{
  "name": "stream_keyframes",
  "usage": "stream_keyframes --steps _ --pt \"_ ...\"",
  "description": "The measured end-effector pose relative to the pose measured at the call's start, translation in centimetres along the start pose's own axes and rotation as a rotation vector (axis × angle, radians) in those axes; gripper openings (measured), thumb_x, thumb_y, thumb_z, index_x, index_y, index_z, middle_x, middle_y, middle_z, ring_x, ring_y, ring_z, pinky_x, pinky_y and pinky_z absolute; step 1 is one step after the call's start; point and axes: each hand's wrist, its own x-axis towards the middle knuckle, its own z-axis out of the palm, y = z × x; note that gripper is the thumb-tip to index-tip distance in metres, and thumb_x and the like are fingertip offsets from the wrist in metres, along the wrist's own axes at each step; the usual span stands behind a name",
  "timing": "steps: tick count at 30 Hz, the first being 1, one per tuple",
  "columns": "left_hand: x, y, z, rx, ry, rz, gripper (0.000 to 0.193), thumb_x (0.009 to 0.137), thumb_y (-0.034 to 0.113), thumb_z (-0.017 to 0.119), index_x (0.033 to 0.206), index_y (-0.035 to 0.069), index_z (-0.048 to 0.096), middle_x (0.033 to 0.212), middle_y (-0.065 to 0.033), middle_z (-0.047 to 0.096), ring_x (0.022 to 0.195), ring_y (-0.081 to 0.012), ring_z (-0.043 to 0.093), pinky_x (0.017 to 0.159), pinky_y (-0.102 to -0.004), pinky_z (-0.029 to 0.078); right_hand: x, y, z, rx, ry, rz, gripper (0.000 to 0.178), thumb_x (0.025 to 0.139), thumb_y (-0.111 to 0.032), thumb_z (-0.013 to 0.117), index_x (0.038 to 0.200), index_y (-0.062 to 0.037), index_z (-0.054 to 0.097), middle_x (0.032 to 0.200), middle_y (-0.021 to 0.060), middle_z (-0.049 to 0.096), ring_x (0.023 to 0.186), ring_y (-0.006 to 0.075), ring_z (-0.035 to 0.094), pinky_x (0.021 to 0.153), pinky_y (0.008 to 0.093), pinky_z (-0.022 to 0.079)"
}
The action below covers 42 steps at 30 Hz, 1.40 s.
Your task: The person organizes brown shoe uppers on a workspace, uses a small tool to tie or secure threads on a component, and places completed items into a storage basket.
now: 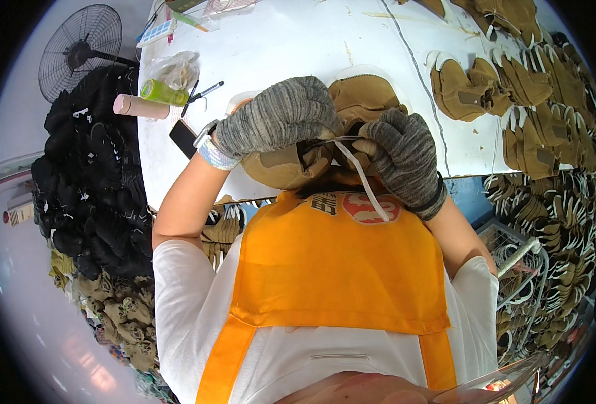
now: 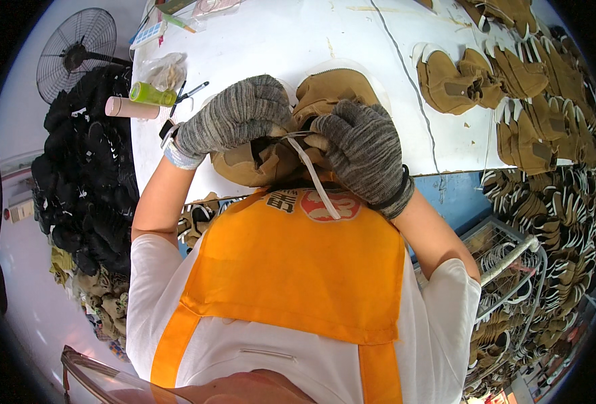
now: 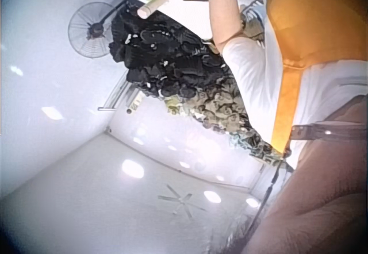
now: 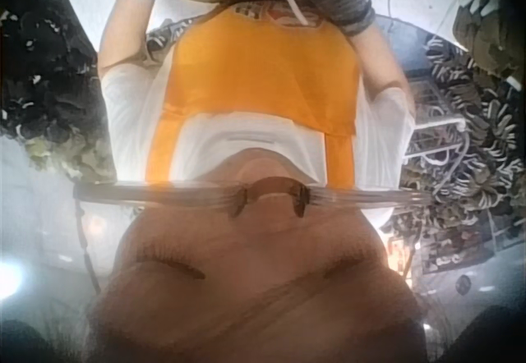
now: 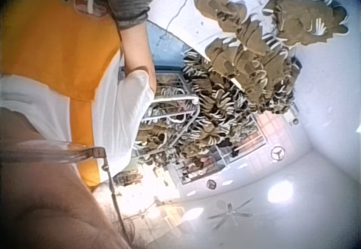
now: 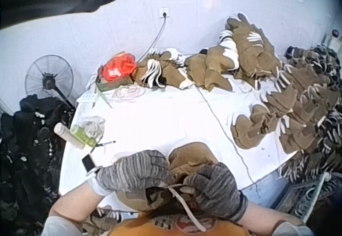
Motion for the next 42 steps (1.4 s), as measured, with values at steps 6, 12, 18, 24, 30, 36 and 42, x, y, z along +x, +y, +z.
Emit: stream_keyframes --steps 6,12,18,24,30,36,42 --pt "0.0 -0.8 0.3 -0.025 -0.031 0.012 0.022 0.083 0.019 0.067 0.101 0.008 0.069 0.108 -0.0075 0.062 0.113 -0.0291 0.051 0.101 -0.0399 0.040 0.0 0.1 0.0 -0.004 0.007 -0.036 0.020 0.073 -0.021 0.073 0.086 -0.0068 0.069 0.079 0.0112 0.061 0.070 0.0279 0.059 0.063 0.0394 0.045" --pt "0.4 -0.8 0.5 0.077 -0.092 0.035 0.023 0.084 0.019 0.065 0.103 0.007 0.068 0.110 -0.0080 0.060 0.115 -0.0289 0.048 0.102 -0.0396 0.038 -0.4 0.5 0.2 0.002 0.026 -0.087 0.019 0.072 -0.018 0.073 0.086 -0.0064 0.069 0.077 0.0098 0.061 0.070 0.0272 0.058 0.062 0.0391 0.045" --pt "0.9 0.7 0.2 0.164 -0.166 -0.035 0.024 0.087 0.019 0.061 0.105 0.006 0.066 0.108 -0.0110 0.060 0.110 -0.0318 0.050 0.101 -0.0408 0.038 -0.2 0.4 0.3 0.002 0.057 -0.122 0.017 0.070 -0.015 0.071 0.085 -0.0077 0.068 0.072 0.0066 0.058 0.067 0.0254 0.057 0.061 0.0392 0.044" --pt "1.6 3.0 -0.2 0.283 -0.305 -0.226 0.024 0.084 0.016 0.062 0.107 0.008 0.065 0.107 -0.0110 0.059 0.108 -0.0318 0.051 0.100 -0.0400 0.040 -0.4 0.6 0.3 -0.055 0.051 -0.186 0.015 0.069 -0.014 0.069 0.083 -0.0107 0.067 0.068 0.0036 0.054 0.063 0.0233 0.054 0.057 0.0387 0.041" --pt "1.0 2.8 0.1 0.319 -0.271 -0.057 0.027 0.081 0.013 0.064 0.108 0.008 0.065 0.109 -0.0108 0.058 0.108 -0.0317 0.051 0.100 -0.0398 0.039 -0.7 0.7 0.7 -0.086 0.103 -0.204 0.012 0.068 -0.014 0.070 0.080 -0.0135 0.068 0.067 0.0022 0.052 0.062 0.0223 0.052 0.056 0.0377 0.039" --pt "0.4 3.2 0.9 0.368 -0.120 -0.031 0.024 0.080 0.015 0.065 0.103 0.008 0.067 0.104 -0.0073 0.061 0.105 -0.0284 0.053 0.099 -0.0399 0.039 -0.9 0.7 0.7 0.006 0.151 -0.250 0.010 0.068 -0.011 0.071 0.077 -0.0105 0.068 0.061 0.0039 0.051 0.054 0.0234 0.052 0.047 0.0376 0.036" --pt "-0.6 2.4 1.1 0.101 0.028 -0.027 0.017 0.081 0.015 0.068 0.095 0.005 0.070 0.112 -0.0083 0.059 0.106 -0.0274 0.053 0.099 -0.0394 0.039 -0.9 1.3 1.3 -0.025 0.160 -0.242 0.018 0.065 -0.013 0.074 0.082 -0.0099 0.068 0.061 0.0044 0.052 0.054 0.0237 0.052 0.048 0.0381 0.036"
